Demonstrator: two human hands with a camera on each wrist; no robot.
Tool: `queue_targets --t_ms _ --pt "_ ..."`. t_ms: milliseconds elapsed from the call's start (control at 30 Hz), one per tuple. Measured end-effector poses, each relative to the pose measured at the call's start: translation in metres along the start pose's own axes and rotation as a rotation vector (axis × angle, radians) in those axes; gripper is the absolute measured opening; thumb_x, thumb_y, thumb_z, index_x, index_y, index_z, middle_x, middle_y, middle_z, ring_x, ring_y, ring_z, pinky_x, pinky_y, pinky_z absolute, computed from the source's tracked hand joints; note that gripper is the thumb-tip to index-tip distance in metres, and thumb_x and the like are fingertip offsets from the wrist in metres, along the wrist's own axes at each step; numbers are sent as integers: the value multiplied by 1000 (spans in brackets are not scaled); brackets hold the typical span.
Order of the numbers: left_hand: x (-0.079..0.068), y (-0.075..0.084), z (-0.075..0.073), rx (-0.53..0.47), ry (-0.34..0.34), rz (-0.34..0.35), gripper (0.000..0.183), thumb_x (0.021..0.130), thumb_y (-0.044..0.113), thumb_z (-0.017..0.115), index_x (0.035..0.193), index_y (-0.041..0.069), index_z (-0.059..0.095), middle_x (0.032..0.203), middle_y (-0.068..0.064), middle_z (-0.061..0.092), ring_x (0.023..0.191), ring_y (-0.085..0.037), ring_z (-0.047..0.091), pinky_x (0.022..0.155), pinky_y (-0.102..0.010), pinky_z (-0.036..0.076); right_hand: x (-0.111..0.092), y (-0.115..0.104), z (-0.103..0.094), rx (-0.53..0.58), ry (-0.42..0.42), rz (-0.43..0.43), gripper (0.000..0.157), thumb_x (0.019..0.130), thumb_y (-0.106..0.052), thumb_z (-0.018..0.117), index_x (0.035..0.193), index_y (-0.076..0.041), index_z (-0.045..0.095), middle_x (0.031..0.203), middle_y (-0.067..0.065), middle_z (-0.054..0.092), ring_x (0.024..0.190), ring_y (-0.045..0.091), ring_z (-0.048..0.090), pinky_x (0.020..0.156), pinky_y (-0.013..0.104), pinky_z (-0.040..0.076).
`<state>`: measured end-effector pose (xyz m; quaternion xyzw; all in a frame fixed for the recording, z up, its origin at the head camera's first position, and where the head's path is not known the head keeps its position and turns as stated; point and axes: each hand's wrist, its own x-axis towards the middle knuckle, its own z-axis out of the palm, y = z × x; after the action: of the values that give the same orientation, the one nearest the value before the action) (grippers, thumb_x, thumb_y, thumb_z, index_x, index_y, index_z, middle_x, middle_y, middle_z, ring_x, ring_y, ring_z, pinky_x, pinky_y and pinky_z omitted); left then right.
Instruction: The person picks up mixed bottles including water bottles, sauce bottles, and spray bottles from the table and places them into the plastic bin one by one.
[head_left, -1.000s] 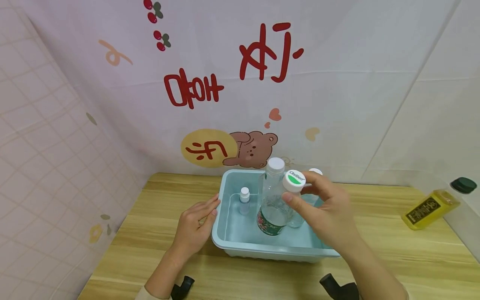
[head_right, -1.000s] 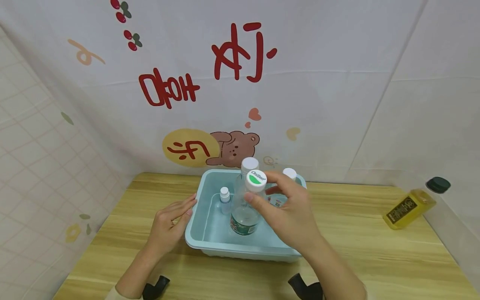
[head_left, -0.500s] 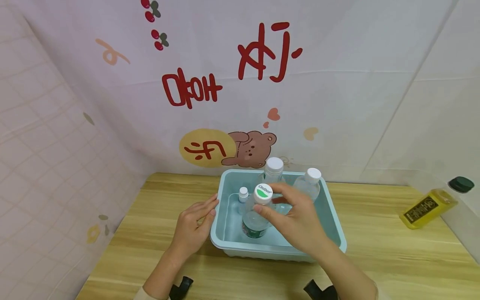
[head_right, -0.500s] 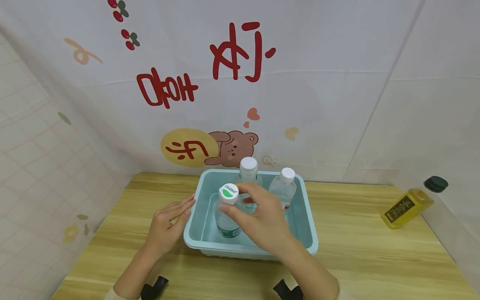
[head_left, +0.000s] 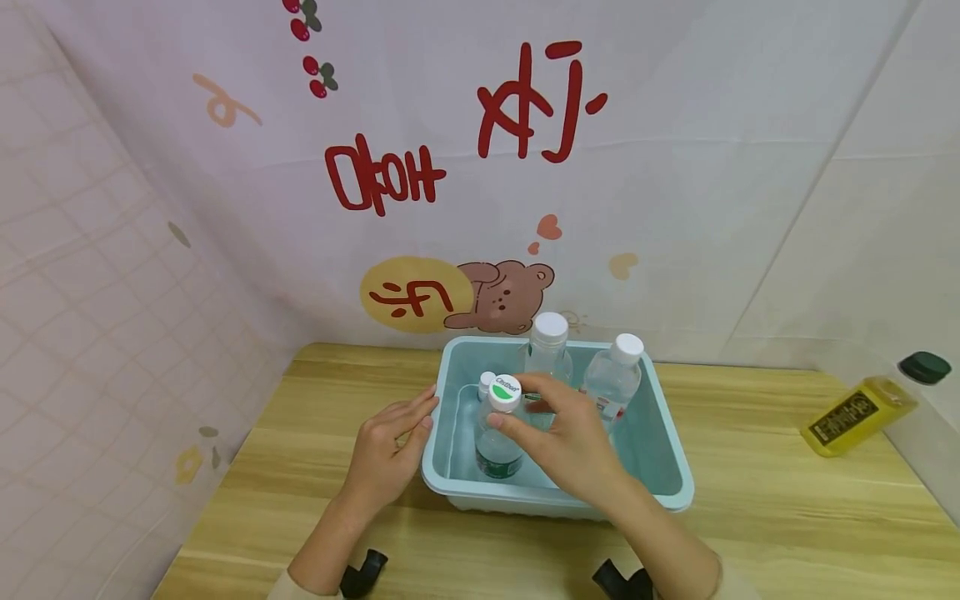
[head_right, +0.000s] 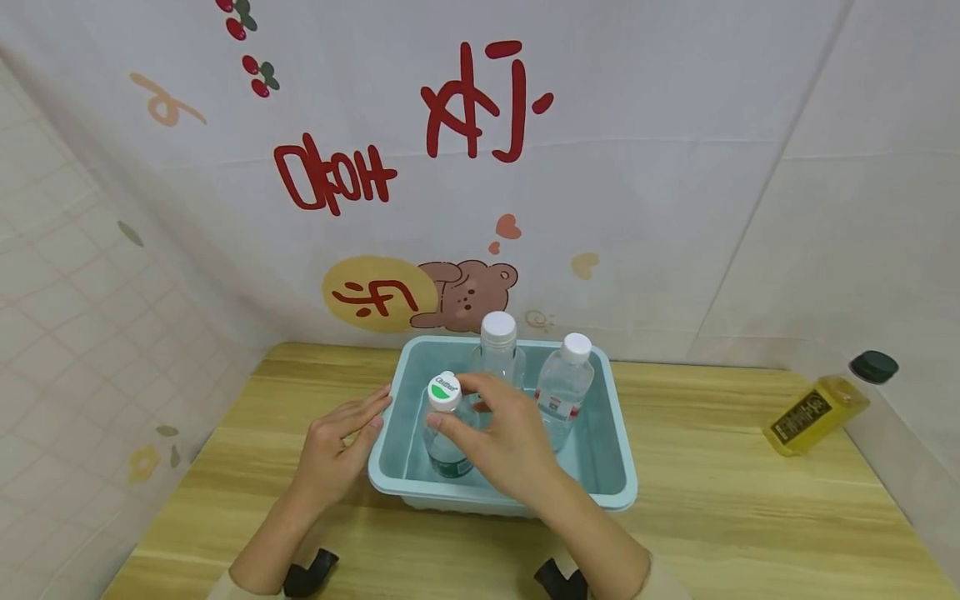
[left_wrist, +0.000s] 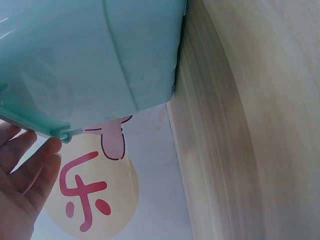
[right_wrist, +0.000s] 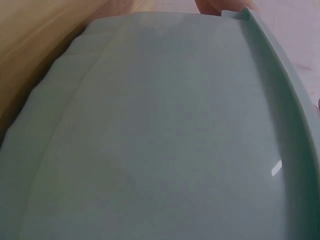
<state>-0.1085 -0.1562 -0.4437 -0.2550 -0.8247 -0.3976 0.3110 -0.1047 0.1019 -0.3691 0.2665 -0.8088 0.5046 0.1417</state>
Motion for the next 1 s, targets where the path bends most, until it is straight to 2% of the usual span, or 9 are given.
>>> queue_targets --t_ms 300,733,833,933,1000 --pt "1 -1 0 8 1 1 31 92 -6 70 122 -4 76 132 -13 71 113 -31 73 88 -52 61 4 3 5 -3 -19 85 42 86 -23 89 125 -16 73 116 -9 74 109 11 68 91 38 60" --pt "-1 -1 1 -10 -6 -11 31 92 -6 70 123 -3 75 133 -12 70 115 -31 72 89 -54 61 5 8 9 -29 -22 135 44 87 -28 88 126 -16 73 114 -4 74 106 15 70 89 42 61" --pt "-2 -2 1 -6 3 4 31 92 -6 70 122 -4 76 133 -12 70 113 -31 73 93 -40 61 5 8 9 -24 -32 137 43 88 -28 88 126 -16 73 113 -4 73 106 15 69 90 42 60" --pt "-2 -3 1 -3 10 20 31 92 -6 70 122 -4 76 132 -13 71 111 -30 73 98 -25 55 5 7 9 -16 -41 145 42 88 -28 87 126 -17 72 112 -4 72 106 13 68 91 42 60" --pt "-2 -2 1 -3 11 24 30 92 -6 70 121 -4 76 131 -13 71 111 -30 73 100 -21 53 5 7 8 -13 -47 146 42 88 -29 87 126 -17 72 112 -4 72 106 13 67 92 42 59"
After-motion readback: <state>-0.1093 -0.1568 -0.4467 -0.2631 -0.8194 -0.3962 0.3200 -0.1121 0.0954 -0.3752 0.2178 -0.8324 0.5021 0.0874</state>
